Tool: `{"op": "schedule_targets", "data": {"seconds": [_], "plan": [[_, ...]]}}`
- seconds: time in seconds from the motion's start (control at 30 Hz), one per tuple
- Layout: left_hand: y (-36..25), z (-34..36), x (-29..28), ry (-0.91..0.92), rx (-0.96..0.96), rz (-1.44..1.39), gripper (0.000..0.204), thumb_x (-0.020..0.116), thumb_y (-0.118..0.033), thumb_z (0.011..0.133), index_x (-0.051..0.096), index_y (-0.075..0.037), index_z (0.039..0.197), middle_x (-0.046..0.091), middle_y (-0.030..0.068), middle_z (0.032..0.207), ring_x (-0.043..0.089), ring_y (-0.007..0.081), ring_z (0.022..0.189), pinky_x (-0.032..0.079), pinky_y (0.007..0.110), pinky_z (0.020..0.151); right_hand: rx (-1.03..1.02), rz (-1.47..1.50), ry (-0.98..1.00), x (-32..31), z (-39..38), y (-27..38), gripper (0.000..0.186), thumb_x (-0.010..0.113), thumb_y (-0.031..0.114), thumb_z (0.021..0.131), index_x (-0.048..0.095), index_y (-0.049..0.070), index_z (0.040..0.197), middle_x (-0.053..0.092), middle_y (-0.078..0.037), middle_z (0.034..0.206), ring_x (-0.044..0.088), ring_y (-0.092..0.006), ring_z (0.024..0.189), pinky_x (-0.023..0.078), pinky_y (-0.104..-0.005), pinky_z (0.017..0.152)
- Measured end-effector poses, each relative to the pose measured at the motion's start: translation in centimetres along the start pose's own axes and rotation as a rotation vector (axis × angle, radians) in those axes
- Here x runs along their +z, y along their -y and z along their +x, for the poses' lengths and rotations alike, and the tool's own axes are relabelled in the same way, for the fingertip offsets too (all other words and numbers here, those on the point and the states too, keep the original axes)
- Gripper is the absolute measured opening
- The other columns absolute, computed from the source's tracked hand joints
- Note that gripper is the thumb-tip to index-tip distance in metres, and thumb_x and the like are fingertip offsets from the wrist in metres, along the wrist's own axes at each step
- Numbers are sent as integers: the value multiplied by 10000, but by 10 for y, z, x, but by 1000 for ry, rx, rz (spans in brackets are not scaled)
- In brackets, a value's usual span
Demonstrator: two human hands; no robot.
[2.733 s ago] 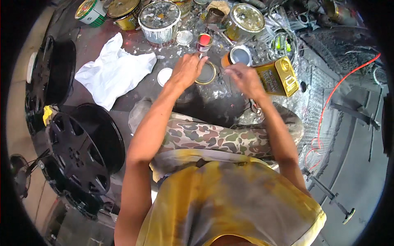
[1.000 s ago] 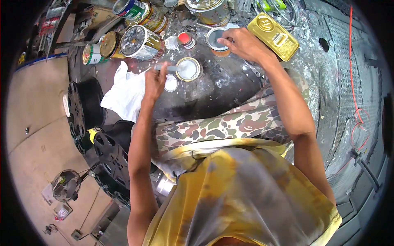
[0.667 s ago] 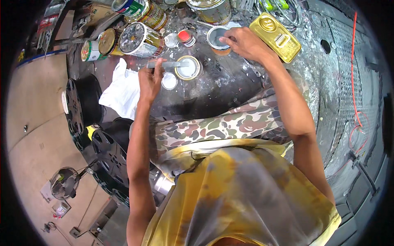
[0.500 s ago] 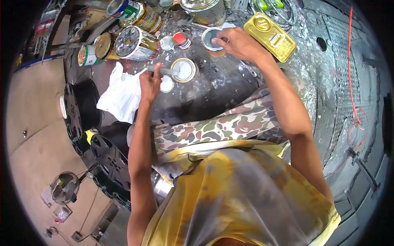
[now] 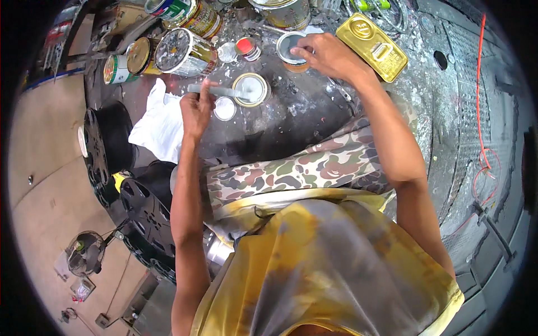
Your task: The person prepares paint by opening a can with a palette knife and drawing liquid from it into a tube-like tool. They transfer the liquid between containers at a cluttered workbench containing automotive parts.
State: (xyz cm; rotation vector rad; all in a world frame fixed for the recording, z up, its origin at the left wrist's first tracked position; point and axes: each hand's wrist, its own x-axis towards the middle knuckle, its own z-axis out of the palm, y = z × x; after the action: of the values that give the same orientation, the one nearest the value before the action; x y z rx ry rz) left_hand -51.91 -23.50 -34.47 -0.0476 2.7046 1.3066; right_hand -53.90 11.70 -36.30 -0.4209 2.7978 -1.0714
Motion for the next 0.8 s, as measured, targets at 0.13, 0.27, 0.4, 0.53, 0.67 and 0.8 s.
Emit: {"op": "schedule_targets", "data": {"seconds": [0.13,0.27,0.4,0.53,0.67,0.8], "plan": [[-9,-1,6,-77,114,53,394,568,-375,1049,778,-44,1006,586,7,593,516,80,564,419,278,551,34,17,-42,-5,-1,-9,321,609,348,981,733,63,1060,715,-219,893,677,-416,883,521,-502,824],[18,-2,13,18,9,151,400,574,-373,1042,779,-32,1001,627,60,612,571,105,553,449,300,532,107,57,-97,-17,-2,0,326,613,346,979,742,65,1086,718,-229,929,682,-414,886,522,-492,833],[14,1,-6,-19,-34,-58,415,565,-379,1046,779,-25,1007,641,47,649,566,99,565,452,290,535,124,50,-150,-22,-3,-7,381,625,366,989,730,13,1083,725,-206,938,681,-331,804,523,-430,778],[-2,-1,3,-45,117,22,428,562,-381,1047,779,-18,980,634,49,617,565,98,548,456,291,530,142,59,-236,-26,-4,-9,359,631,349,989,734,18,1080,717,-208,930,672,-314,798,517,-428,773],[28,-8,11,16,0,80,425,548,-368,1057,784,-26,966,623,41,579,557,97,515,456,286,527,75,68,-256,-20,3,-11,371,628,367,988,736,20,1065,713,-211,906,668,-309,782,515,-428,769],[16,-3,-4,-86,61,-110,429,546,-365,1059,779,-16,976,626,35,594,563,96,532,455,281,530,82,80,-236,-21,1,-10,361,629,364,979,741,30,1055,716,-222,908,679,-372,827,526,-462,789]]}}
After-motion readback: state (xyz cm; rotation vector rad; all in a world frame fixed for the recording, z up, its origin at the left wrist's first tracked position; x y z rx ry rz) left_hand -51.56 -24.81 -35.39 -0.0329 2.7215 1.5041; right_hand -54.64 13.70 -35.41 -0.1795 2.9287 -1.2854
